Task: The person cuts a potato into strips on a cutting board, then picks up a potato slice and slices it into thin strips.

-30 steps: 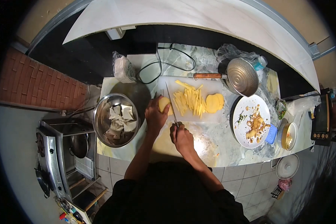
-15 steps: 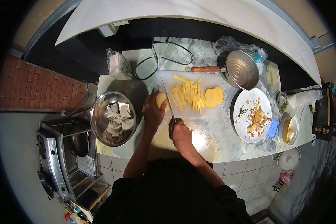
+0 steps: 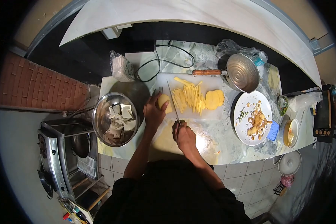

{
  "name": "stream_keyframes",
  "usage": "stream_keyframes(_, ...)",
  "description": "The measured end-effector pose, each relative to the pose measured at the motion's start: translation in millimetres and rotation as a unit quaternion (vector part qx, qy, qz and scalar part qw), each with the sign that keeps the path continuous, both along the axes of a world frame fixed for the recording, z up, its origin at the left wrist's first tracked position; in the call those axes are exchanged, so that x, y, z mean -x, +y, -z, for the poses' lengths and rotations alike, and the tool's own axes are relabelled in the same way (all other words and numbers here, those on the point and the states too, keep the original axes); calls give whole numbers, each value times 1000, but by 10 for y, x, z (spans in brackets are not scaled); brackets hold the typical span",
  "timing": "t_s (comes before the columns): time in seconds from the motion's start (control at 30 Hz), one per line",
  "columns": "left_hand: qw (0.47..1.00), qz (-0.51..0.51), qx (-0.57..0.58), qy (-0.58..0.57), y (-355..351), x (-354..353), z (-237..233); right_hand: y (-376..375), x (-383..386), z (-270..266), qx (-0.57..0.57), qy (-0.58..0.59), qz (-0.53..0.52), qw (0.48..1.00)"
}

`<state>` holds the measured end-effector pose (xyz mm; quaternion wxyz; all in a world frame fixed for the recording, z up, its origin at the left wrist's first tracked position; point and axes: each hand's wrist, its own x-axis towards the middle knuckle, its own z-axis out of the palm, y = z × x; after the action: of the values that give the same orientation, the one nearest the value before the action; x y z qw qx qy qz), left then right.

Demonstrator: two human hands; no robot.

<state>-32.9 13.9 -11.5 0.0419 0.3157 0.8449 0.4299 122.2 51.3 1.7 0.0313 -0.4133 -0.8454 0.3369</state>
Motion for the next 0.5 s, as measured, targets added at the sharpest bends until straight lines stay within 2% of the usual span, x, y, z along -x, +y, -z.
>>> stream_keyframes(0.07, 999, -8, 20, 38, 13, -6, 9, 21, 21, -63, -2, -2, -4, 1000)
stream_keyframes(0.5, 999, -42, 13, 23, 62, -64, 49, -23, 58, -134, 23, 1, -15, 1000)
